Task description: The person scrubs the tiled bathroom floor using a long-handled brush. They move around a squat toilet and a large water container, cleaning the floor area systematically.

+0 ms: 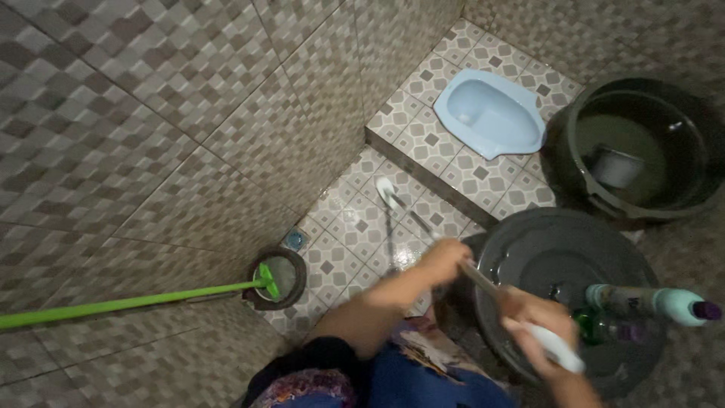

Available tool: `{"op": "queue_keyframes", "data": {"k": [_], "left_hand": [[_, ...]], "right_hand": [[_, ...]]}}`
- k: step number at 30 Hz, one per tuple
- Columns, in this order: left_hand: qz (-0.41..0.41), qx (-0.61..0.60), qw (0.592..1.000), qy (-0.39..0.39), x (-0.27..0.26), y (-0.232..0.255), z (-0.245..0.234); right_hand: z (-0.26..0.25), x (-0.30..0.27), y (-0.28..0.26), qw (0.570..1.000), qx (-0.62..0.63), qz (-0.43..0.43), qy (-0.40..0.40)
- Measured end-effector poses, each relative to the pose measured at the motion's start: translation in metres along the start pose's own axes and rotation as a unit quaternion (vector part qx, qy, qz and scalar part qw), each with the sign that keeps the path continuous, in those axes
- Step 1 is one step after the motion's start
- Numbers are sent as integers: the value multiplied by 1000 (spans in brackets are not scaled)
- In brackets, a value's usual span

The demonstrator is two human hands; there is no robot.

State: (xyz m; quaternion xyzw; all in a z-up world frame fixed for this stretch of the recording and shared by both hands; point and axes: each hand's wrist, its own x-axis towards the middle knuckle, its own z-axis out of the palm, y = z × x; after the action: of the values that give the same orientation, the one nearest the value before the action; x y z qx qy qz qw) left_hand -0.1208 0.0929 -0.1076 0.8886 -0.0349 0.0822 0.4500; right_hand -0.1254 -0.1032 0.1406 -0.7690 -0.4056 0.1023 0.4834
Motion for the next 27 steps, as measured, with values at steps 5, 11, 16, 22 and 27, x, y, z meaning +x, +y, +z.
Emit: {"op": "queue_keyframes", "data": {"k": [5,11,16,22,27], "left_hand": [[17,-92,994,58,-25,53,8],[-93,57,994,15,-11,-67,3],[-61,83,987,126,-22,-79,-5],[-92,41,984,148,-110,-24,-31],[-73,-49,986,139,-124,-17,-31]], "right_hand": [[-14,-40,-2,986,154,-37,59],[64,1,22,981,168,-100,14],[64,32,23,966,229,-111,-41],[41,27,-3,920,351,-93,-145],[34,7,-36,956,223,-79,-173]]}}
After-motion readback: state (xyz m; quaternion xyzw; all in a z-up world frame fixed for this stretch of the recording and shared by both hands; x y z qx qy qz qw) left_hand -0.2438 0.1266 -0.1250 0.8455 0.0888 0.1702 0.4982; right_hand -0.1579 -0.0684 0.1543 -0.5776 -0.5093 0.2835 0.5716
